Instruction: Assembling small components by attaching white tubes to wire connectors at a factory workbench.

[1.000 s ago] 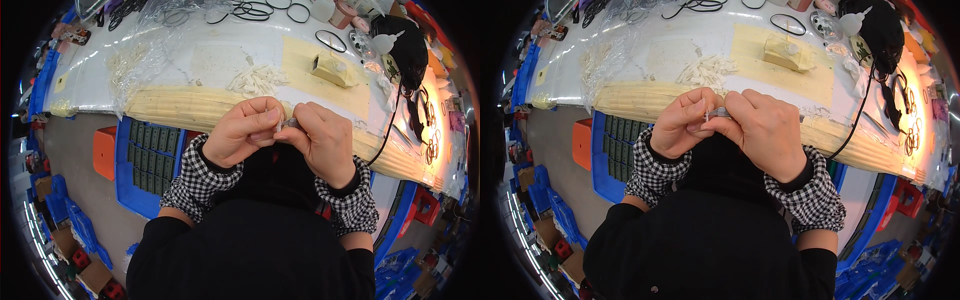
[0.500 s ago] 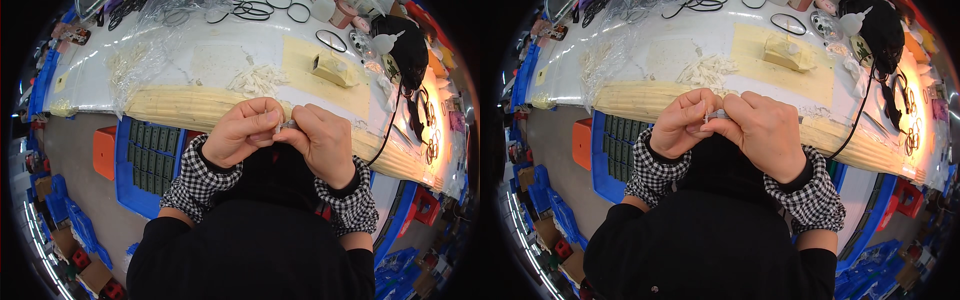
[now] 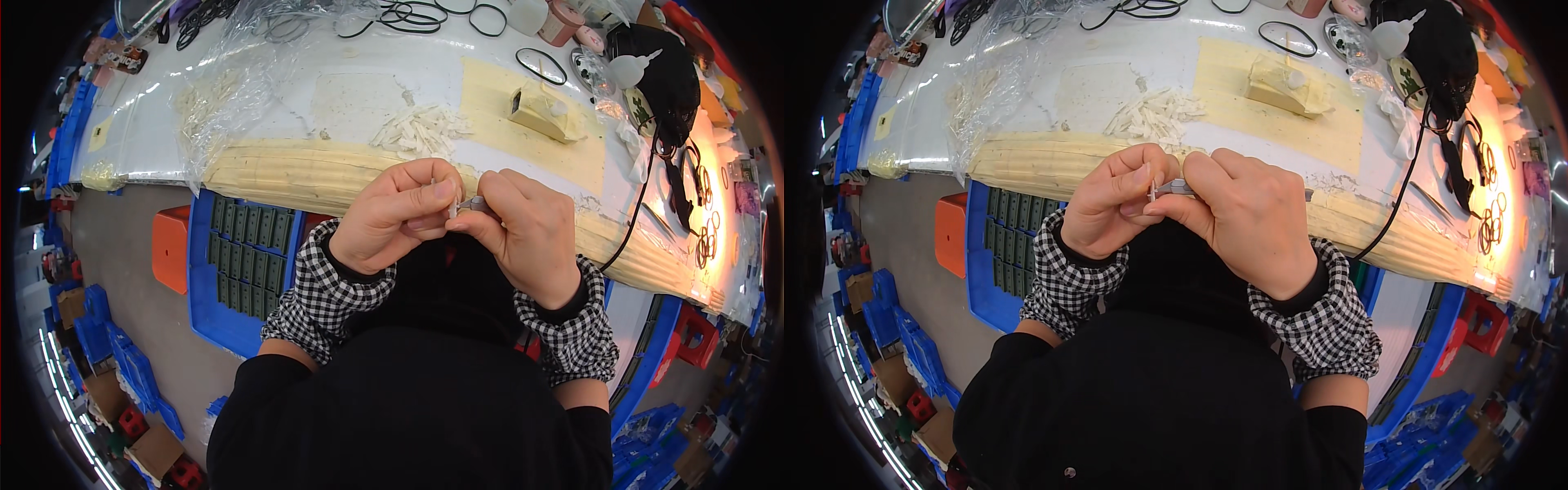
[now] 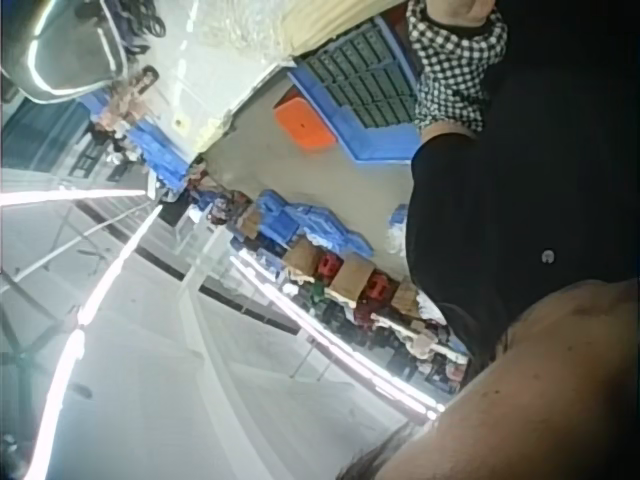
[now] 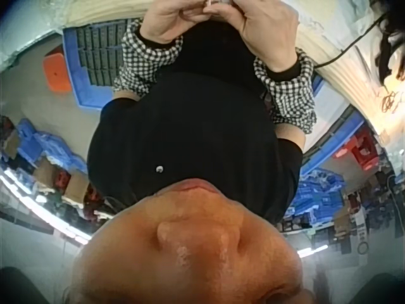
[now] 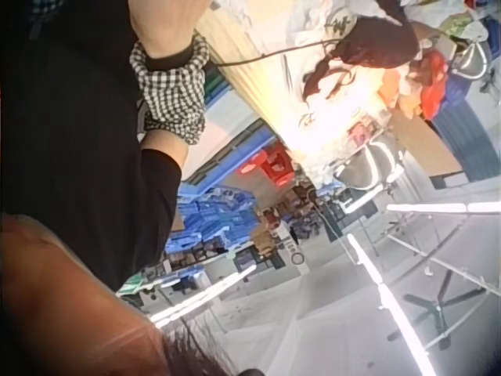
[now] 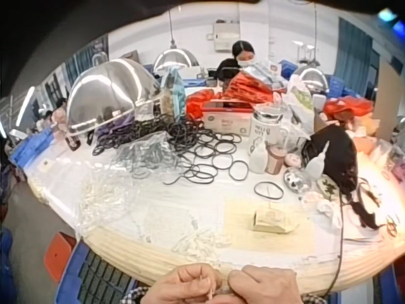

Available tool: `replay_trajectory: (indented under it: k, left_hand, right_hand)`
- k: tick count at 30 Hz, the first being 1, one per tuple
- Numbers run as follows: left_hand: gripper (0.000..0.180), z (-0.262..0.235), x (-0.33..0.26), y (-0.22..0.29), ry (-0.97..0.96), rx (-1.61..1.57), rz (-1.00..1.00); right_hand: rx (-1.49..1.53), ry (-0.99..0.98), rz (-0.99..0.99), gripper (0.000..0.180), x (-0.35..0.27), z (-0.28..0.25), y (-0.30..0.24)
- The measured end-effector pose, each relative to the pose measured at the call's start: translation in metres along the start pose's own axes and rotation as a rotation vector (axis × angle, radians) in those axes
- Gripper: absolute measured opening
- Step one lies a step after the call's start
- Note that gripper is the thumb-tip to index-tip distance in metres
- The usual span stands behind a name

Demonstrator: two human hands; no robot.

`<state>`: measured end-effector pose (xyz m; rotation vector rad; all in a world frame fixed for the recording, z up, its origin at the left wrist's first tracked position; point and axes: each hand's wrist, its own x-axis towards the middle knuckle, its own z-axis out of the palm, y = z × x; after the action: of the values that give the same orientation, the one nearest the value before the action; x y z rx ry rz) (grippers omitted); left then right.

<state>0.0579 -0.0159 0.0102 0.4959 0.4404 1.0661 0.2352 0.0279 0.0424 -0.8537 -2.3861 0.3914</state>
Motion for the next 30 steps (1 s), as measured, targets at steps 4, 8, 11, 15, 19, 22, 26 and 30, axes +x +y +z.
replay_trajectory:
  k: [4,8,11,15,19,22,26,30]
  left_hand:
    - [0.014,-0.0019,-0.0001,-0.0006,-0.011,0.008,0.005]
    - [0.016,0.0003,-0.0006,0.0006,-0.009,0.023,0.007]
    - [0.016,0.0017,-0.001,0.0002,0.027,0.04,0.012]
    - [0.016,0.0017,-0.0022,0.0012,0.025,0.062,0.024]
    - [0.017,0.0019,-0.002,0.0011,0.034,0.059,0.028]
    - [0.017,0.0039,-0.0028,0.0017,0.051,0.068,0.029]
    - [0.017,0.0031,-0.0033,0.0012,0.058,0.071,0.03]
    - [0.016,0.0024,-0.0031,0.0012,0.047,0.062,0.029]
  right_hand:
    - [-0.002,-0.019,-0.003,0.038,-0.0002,-0.0015,-0.0006]
    - [0.013,0.003,0.001,0.038,-0.0006,-0.0006,0.0004]
    - [0.006,0.014,0.008,0.039,-0.0005,0.0001,-0.0002]
    - [-0.041,-0.003,-0.016,0.039,-0.0006,-0.0007,-0.0003]
    - [-0.037,0.003,-0.012,0.04,-0.0015,-0.0001,0.0007]
    - [-0.025,0.02,0.001,0.04,-0.0011,0.0011,0.0002]
    - [-0.046,0.015,-0.011,0.04,-0.0007,0.0006,-0.0003]
    - [-0.042,0.003,-0.011,0.04,-0.001,-0.0003,0.0001]
